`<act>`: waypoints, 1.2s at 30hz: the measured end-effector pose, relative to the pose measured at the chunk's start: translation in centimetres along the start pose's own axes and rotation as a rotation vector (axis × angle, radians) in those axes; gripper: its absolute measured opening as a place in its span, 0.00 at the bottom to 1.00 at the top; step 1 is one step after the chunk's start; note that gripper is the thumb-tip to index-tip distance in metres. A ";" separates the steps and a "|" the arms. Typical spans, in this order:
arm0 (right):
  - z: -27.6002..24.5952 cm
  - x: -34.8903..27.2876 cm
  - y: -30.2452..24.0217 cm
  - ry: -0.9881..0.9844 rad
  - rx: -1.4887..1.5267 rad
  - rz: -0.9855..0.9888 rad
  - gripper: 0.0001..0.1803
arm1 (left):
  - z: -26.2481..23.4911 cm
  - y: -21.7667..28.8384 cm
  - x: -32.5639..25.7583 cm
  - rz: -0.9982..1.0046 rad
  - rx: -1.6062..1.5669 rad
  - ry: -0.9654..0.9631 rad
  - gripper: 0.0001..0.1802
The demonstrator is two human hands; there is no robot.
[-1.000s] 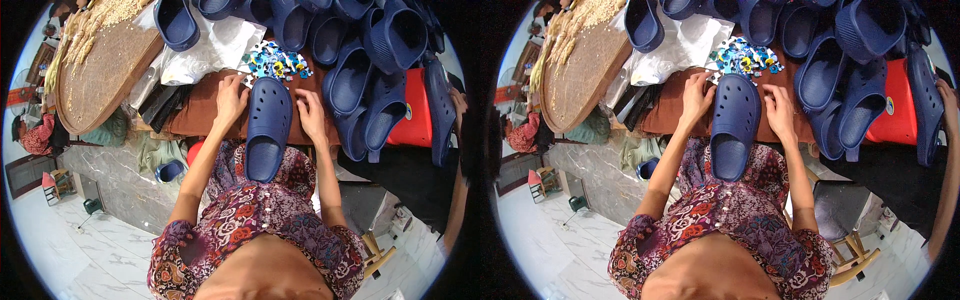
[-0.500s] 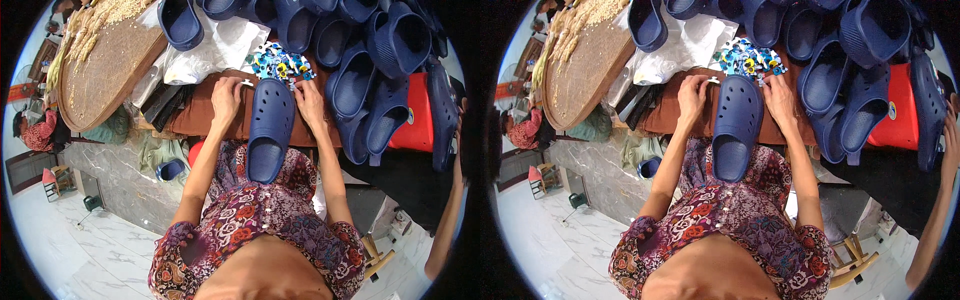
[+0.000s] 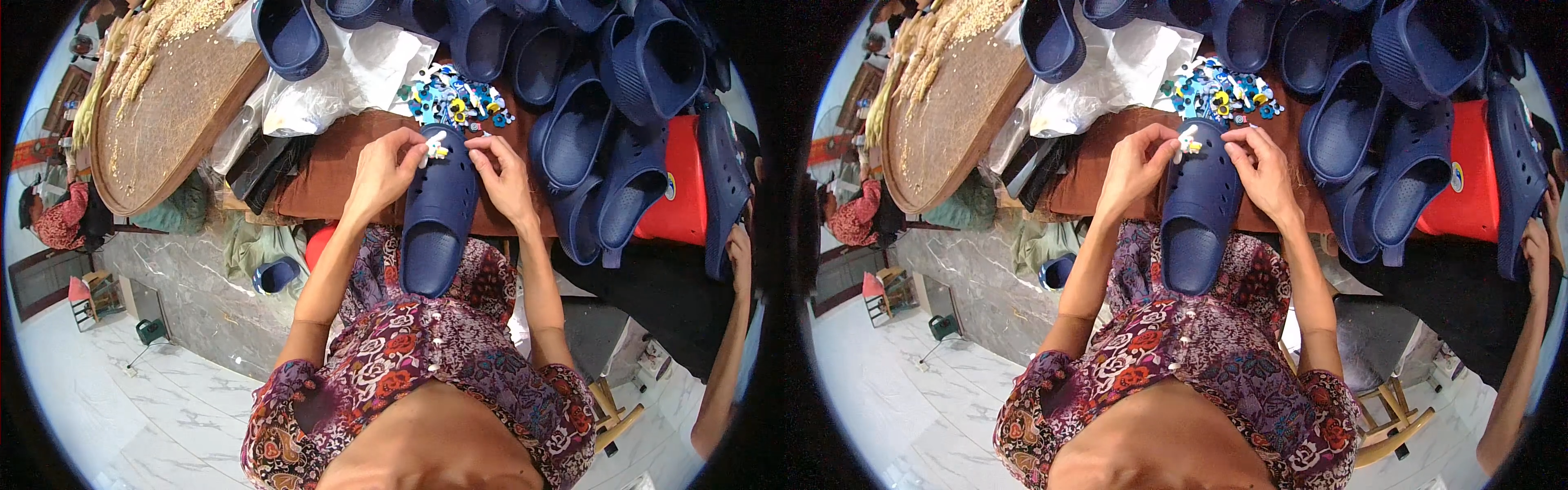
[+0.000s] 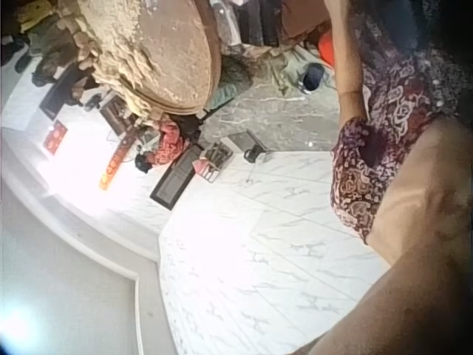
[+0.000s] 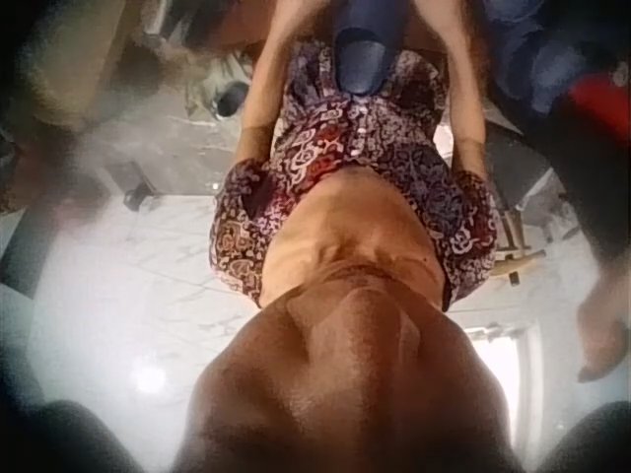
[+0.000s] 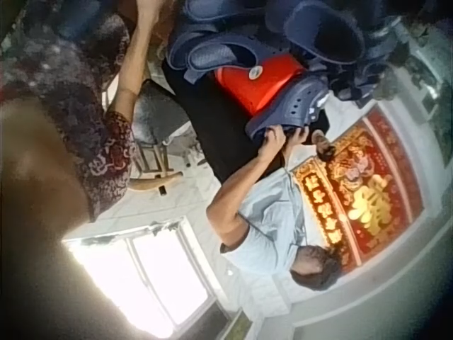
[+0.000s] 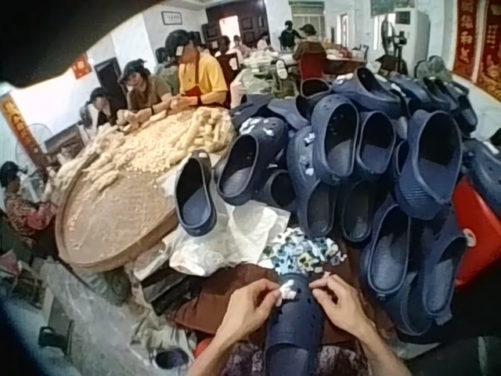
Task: Inserting decorative charms into the holes of foam clogs.
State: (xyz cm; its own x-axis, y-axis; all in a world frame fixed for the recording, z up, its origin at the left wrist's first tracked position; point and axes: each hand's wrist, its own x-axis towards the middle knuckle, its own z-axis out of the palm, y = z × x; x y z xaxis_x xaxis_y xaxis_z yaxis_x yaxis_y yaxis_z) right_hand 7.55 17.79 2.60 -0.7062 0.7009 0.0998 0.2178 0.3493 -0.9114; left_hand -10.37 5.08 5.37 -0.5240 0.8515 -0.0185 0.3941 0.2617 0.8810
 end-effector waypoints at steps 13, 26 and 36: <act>1.1 -0.2 0.2 -0.107 0.041 0.071 0.10 | -0.5 -4.4 -0.3 -0.103 -0.210 -0.422 0.07; 3.3 0.5 -0.9 -0.103 -0.173 -0.165 0.14 | -0.3 -5.8 -0.2 -0.117 -0.392 -0.439 0.08; 3.8 0.1 0.1 -0.022 -0.097 -0.171 0.14 | 0.4 -6.2 -0.2 -0.231 -0.557 -0.439 0.09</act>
State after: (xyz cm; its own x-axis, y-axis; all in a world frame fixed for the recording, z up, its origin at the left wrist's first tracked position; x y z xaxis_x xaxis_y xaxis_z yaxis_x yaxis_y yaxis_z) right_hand 4.89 15.55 0.97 -0.7526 0.6129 0.2407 0.1565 0.5216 -0.8387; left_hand -12.43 3.47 -0.23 -0.1515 0.9365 -0.3164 -0.1921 0.2861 0.9388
